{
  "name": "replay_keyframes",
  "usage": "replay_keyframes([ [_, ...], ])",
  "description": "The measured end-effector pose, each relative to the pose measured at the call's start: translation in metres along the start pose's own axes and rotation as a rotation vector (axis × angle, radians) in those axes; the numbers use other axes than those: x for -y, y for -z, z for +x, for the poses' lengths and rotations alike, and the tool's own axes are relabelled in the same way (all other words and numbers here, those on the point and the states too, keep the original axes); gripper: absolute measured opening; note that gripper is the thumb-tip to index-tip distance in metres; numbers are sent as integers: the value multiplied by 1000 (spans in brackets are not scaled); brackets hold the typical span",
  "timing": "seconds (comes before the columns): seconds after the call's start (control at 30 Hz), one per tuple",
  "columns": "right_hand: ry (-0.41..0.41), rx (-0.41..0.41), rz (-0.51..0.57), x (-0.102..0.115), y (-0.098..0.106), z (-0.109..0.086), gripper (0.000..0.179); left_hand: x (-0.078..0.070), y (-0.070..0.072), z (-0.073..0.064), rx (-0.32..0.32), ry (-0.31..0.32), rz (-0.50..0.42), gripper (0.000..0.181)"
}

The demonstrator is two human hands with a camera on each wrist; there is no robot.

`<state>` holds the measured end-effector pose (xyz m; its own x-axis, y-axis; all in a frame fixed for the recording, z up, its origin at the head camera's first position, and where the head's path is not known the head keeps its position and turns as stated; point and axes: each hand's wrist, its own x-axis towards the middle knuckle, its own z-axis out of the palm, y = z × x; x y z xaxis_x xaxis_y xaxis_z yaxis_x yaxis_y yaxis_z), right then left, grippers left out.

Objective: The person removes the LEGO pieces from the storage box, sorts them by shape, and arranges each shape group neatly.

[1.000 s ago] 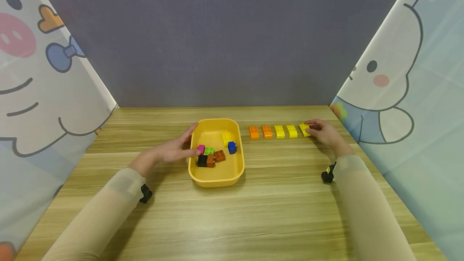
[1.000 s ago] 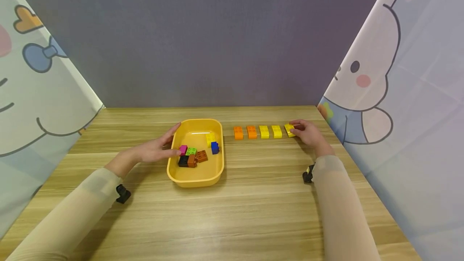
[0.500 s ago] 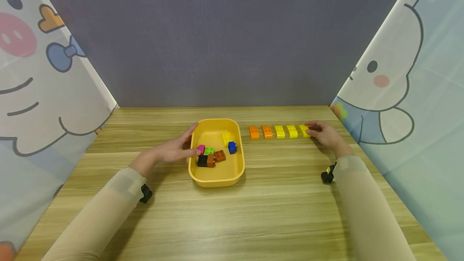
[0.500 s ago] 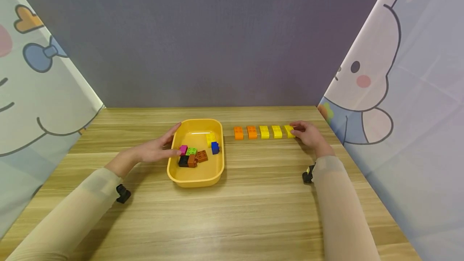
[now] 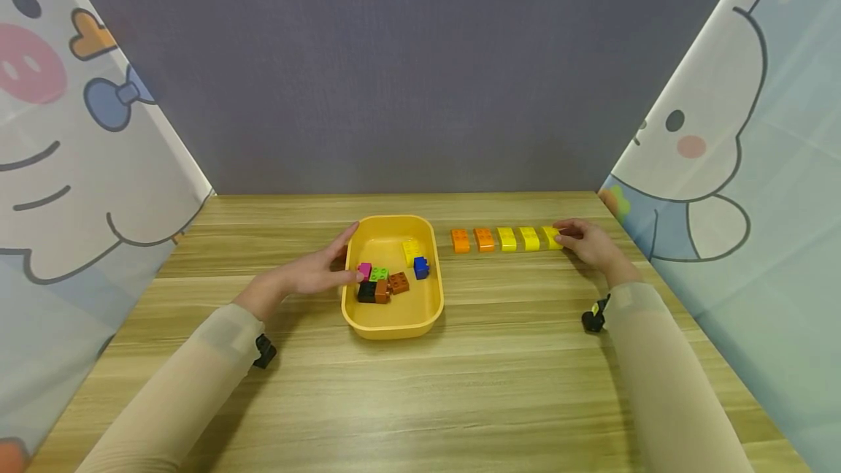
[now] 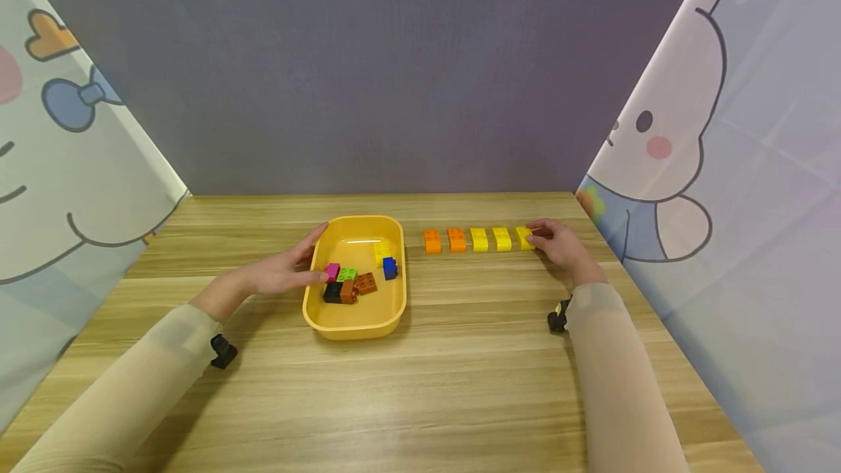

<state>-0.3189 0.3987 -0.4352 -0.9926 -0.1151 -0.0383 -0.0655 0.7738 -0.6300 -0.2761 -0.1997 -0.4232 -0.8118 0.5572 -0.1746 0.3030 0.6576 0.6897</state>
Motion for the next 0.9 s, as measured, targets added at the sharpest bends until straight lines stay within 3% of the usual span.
replay_keyframes([
  [0.3, -12, 3, 27, 1, 1, -3, 54, 0, 0, 0, -11, -5, 10, 111],
  [0.5, 5, -55, 70, 3, 7, -11, 55, -1, 0, 1, -4, -1, 6, 112],
  [0.73, 115, -161, 80, 35, 7, -21, 50, -2, 1, 2, 3, -9, -2, 111],
  [0.9, 213, -131, 129, 71, -11, -22, 41, -2, 1, 1, 1, -11, 4, 111],
])
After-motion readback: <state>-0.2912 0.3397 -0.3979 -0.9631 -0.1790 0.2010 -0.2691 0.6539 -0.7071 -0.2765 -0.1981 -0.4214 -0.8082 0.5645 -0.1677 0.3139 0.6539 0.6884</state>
